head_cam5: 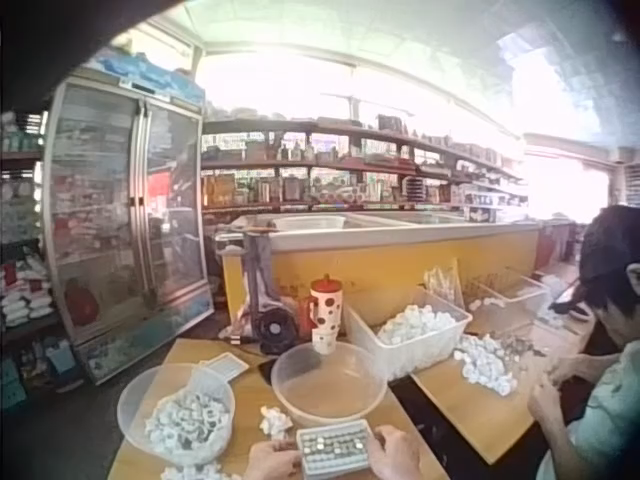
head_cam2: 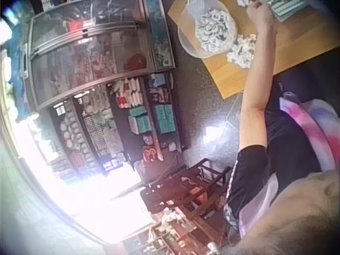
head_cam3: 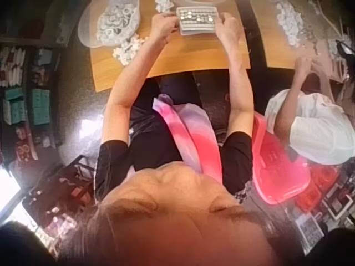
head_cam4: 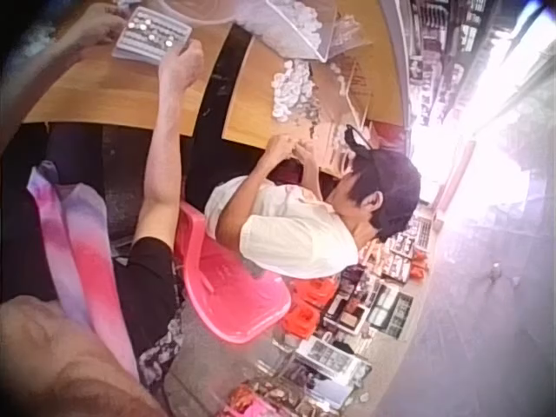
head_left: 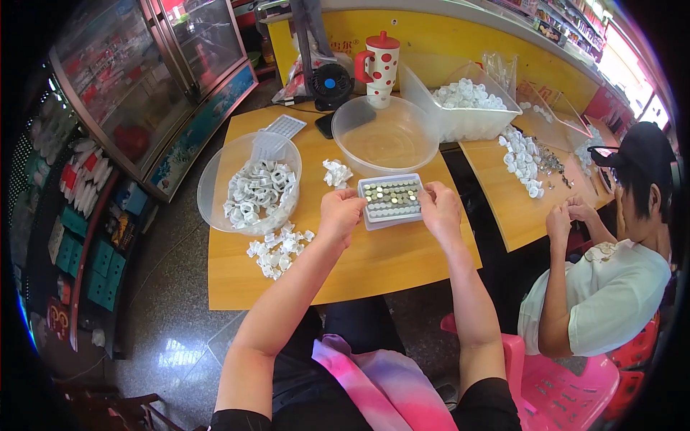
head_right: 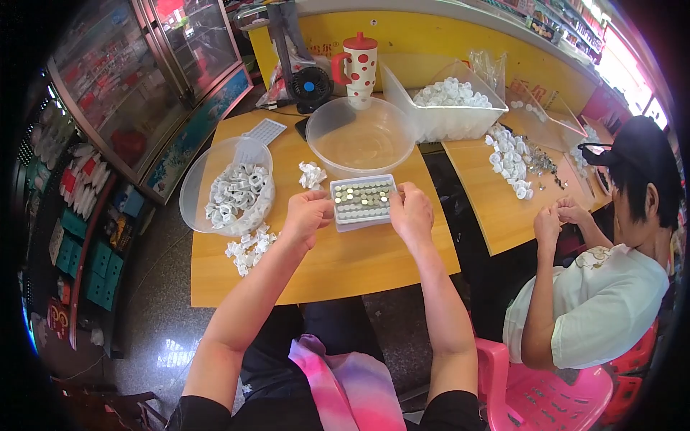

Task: The person assembles small plastic electronic components by hand, arranges trays of coin batteries on the table, and mixes small plastic parts inside a yellow container.

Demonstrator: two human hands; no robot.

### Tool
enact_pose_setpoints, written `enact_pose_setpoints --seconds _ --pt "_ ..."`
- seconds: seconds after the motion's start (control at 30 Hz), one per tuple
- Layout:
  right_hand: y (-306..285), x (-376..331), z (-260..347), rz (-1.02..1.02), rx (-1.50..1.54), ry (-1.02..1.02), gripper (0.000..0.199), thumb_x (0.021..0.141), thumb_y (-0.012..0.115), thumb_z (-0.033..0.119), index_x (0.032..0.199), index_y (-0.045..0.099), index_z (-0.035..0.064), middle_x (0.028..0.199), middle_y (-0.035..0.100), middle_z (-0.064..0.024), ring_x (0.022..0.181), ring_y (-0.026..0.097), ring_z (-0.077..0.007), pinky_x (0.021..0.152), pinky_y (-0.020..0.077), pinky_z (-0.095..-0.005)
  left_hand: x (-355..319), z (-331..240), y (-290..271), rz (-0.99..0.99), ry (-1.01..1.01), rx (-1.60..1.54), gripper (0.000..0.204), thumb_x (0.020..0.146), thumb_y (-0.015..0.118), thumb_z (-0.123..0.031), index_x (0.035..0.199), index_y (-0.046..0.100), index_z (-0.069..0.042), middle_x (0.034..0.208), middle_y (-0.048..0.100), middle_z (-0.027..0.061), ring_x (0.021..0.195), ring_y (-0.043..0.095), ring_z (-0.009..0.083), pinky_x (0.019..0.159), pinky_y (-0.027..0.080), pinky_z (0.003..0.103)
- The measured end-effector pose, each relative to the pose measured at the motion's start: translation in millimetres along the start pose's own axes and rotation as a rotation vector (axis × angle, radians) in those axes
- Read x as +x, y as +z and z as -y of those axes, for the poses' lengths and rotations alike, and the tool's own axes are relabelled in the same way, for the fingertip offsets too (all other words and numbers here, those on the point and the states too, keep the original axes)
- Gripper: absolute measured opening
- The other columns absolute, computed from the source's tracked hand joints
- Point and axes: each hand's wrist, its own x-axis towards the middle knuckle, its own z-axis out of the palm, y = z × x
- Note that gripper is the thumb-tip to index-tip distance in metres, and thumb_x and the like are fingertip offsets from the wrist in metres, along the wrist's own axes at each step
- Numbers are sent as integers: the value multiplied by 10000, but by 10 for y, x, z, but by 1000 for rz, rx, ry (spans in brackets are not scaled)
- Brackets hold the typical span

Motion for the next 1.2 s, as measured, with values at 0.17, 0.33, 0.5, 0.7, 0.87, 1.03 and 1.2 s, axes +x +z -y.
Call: enact_pose_setpoints --seconds 0.17,0.33,0.5,0.7,0.87,1.03,1.2 --pt "-30 -30 108 -37 -21 -28 322 878 582 244 1034 638 -32 850 671 -218 839 656 -359 749 487 -425 13 37 41 -19 43 15 505 774 668 -51 1227 509 103 916 660 104 733 626 151 636 428 260" --pt "-41 -19 172 -33 -7 5 351 873 596 267 1056 637 -30 834 673 -217 830 659 -351 748 485 -429 -5 -17 99 -86 90 -10 389 746 621 23 1117 583 133 893 661 112 749 616 161 676 478 271" --pt "7 46 31 7 127 63 358 867 612 277 1049 639 -31 789 677 -182 764 661 -290 701 481 -390 30 -12 37 -46 -3 -220 221 774 621 39 990 607 78 885 646 106 736 620 173 661 496 285" --pt "74 103 -84 36 314 136 334 864 626 263 1032 643 -25 735 667 -143 698 646 -197 649 465 -335 168 126 -3 -17 7 -347 336 775 644 41 1082 550 141 922 641 141 767 628 193 664 504 284" --pt "95 88 -74 18 356 115 310 861 636 241 1013 644 -30 684 634 -110 652 608 -166 622 451 -315 145 145 40 -65 25 -260 470 773 641 55 1189 475 199 1009 637 190 824 636 206 691 510 293" --pt "104 63 -76 43 478 154 278 875 640 207 1035 634 -20 737 627 -63 672 567 -115 602 434 -282 -15 -9 95 -67 15 -203 429 768 638 66 1162 515 184 1019 642 187 827 638 201 708 509 295" --pt "56 50 31 54 574 181 242 885 629 174 1028 628 -21 735 611 -49 671 548 -102 595 424 -266 -54 -41 64 -26 33 -195 236 778 602 59 1006 642 101 912 676 123 776 638 169 699 497 279"
